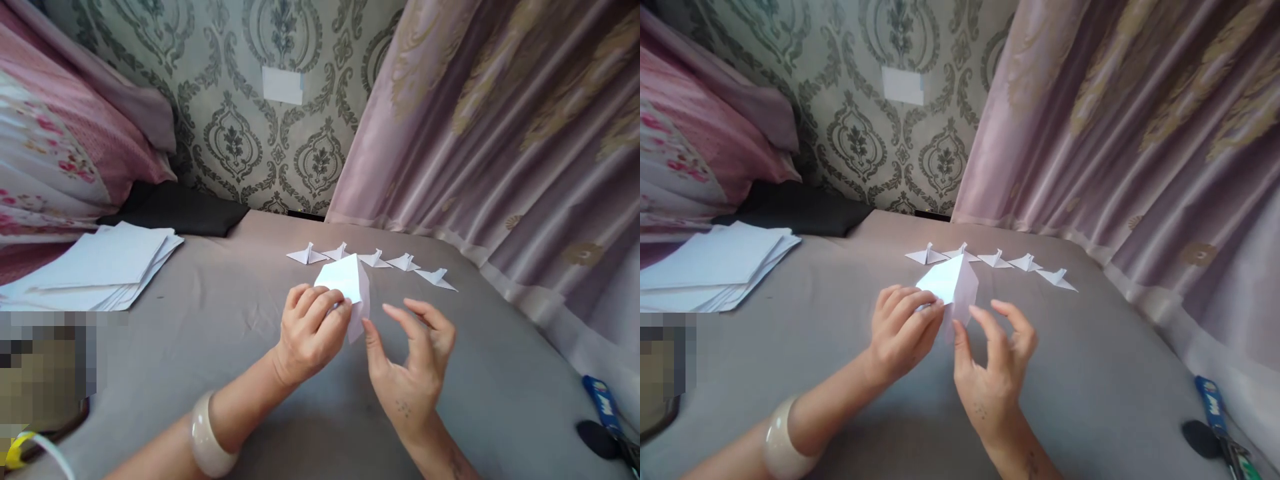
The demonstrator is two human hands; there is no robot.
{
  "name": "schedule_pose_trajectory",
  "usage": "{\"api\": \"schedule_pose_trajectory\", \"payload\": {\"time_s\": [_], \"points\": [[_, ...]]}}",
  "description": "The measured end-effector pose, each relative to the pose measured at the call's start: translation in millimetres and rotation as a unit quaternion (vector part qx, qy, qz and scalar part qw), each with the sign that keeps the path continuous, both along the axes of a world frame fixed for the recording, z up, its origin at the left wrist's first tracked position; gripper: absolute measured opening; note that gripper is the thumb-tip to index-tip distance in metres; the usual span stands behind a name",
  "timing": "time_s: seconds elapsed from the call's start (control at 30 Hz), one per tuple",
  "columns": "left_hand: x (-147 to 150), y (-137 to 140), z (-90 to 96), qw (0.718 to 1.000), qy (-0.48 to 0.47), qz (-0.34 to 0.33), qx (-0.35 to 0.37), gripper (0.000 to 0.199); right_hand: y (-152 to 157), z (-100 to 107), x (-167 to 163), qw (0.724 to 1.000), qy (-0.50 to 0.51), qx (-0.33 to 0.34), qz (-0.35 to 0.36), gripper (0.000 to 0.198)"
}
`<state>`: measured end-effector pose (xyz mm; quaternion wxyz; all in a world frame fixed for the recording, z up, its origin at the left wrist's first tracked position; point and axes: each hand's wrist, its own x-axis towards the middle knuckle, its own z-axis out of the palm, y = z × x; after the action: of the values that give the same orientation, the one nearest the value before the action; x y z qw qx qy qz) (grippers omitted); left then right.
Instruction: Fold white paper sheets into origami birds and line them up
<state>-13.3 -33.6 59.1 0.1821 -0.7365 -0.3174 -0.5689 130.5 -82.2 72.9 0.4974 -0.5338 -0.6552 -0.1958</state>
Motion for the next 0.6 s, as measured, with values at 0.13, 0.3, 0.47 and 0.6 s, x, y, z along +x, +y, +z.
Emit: {"api": "schedule_pose_trajectory", "payload": {"time_s": [0.13, 0.3, 0.47, 0.6], "points": [[-1.2, -4.0, 10.0, 1.000, -0.024, 0.000, 0.021, 0.022, 5.3, 10.4, -16.5, 0.999, -0.004, 0.024, 0.031, 0.030], [-2.3, -6.5, 14.1, 0.999, -0.044, -0.001, 0.029, 0.021, 12.8, 16.8, -23.7, 0.997, -0.001, 0.067, 0.027, 0.026], [-1.9, -6.4, 14.0, 0.999, -0.042, 0.003, 0.023, 0.021, 13.8, 18.2, -21.8, 0.996, -0.031, 0.078, 0.013, 0.024], [-1.1, -5.9, 15.5, 0.999, -0.038, 0.014, 0.024, 0.023, 15.7, 17.6, -23.6, 0.994, -0.028, 0.108, 0.014, 0.022]]}}
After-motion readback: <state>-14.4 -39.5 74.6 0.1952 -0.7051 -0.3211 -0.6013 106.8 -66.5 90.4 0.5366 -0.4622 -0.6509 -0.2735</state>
